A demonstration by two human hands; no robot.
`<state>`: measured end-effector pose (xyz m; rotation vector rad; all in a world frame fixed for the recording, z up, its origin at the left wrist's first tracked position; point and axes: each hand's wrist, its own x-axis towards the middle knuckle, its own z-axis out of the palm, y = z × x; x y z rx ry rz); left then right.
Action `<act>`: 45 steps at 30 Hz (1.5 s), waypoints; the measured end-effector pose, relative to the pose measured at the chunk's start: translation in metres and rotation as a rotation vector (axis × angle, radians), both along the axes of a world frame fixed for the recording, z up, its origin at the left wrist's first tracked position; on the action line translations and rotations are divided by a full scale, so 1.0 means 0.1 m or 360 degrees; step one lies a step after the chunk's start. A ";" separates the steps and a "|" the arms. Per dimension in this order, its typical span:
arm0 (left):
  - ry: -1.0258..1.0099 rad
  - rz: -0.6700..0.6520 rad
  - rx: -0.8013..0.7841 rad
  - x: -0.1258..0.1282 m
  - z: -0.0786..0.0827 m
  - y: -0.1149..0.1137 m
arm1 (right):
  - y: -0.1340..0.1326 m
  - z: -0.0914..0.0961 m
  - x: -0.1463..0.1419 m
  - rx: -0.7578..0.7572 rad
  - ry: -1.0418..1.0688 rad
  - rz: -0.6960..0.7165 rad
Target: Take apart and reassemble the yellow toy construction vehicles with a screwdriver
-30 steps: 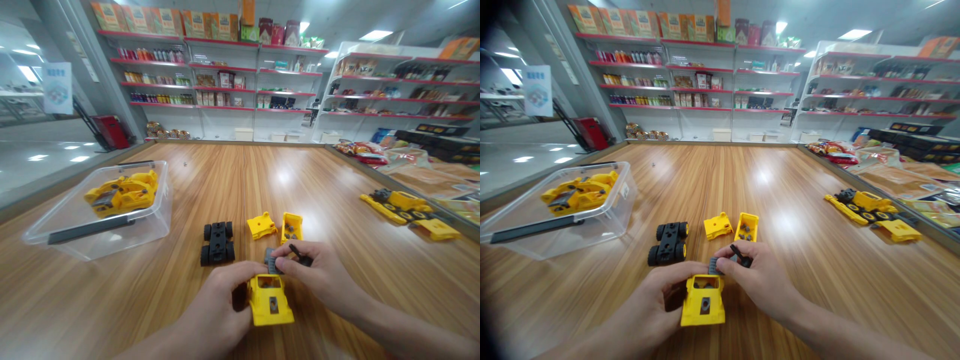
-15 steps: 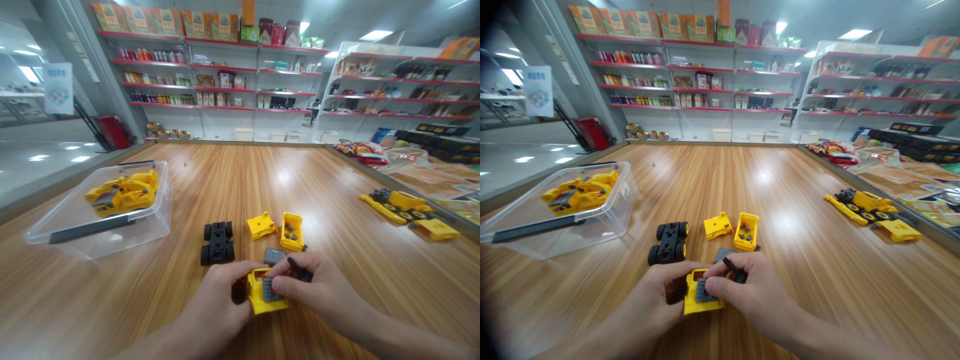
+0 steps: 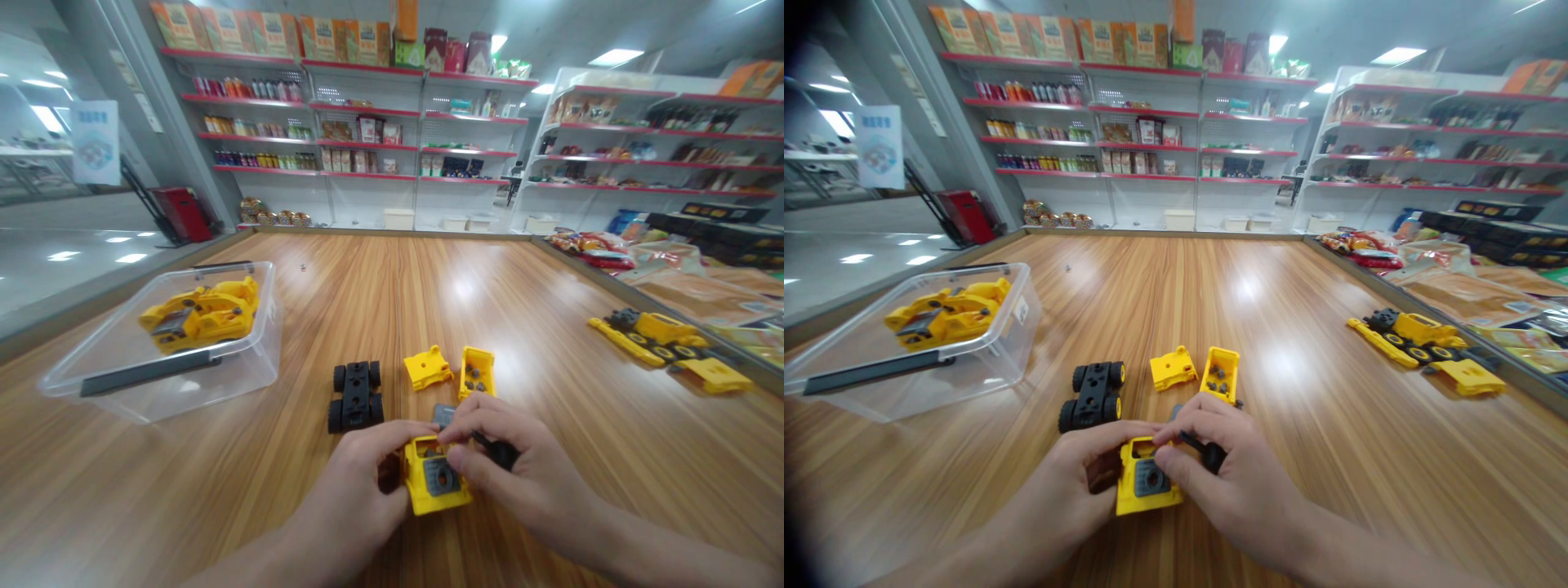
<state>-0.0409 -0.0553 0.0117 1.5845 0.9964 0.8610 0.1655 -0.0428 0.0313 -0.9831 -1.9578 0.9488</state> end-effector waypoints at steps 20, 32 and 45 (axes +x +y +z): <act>0.0122 0.0032 -0.0009 -0.06 -0.04 0.00 | 0.54 0.05 0.75 0.0543 -0.1231 0.0123; 0.0106 0.0055 -0.0014 -0.05 -0.01 -0.01 | 0.67 -0.08 0.79 0.0431 -0.1184 -0.0246; 0.0085 0.0030 -0.0002 -0.05 -0.03 0.00 | 0.58 0.00 0.73 0.0325 -0.1172 -0.0051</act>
